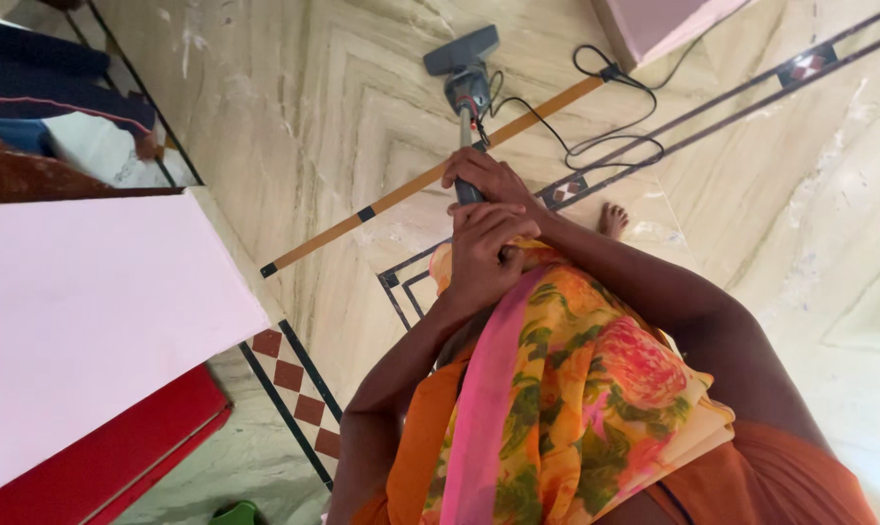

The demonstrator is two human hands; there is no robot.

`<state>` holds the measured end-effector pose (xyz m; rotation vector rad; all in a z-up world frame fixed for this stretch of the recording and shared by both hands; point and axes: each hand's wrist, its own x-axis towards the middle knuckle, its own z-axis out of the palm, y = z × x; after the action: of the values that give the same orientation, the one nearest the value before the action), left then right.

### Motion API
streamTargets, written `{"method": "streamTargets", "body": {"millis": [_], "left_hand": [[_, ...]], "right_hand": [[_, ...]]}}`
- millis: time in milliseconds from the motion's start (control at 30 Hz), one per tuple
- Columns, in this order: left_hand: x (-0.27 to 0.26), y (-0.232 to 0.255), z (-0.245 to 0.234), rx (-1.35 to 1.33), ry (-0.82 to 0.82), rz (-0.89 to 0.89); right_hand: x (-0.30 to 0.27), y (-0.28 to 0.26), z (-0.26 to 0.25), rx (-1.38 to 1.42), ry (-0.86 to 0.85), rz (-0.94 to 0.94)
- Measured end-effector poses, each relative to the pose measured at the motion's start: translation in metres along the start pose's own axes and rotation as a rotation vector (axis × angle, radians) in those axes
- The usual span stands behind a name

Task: The person uses a corded stick vacuum cleaner to clean a tiled floor in a room. They move the vacuum head back and forth across the floor, navigating around a pink shelving unit and a sink.

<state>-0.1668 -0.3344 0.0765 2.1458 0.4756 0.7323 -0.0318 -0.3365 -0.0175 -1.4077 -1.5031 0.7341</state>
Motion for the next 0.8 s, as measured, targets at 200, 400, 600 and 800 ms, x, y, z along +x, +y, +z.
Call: {"method": "streamTargets", "body": {"millis": [200,400,600,800], "left_hand": [[0.012,-0.003,0.079,0.099,-0.011,0.064],[0.002,0.004,0.146,0.146,-0.069,0.077],[-0.006,0.061,0.164,0.169,-0.099,0.015],[-0.004,0.129,0.163,0.114,-0.102,-0.013]], "right_hand": [[-0.031,0.036,-0.05,0.065,0.067,-0.16],[-0.084,0.057,-0.082,0.017,0.068,-0.058],[-0.129,0.036,-0.108,0.044,0.049,-0.069],[-0.158,0.011,-0.13,-0.087,-0.028,-0.053]]}}
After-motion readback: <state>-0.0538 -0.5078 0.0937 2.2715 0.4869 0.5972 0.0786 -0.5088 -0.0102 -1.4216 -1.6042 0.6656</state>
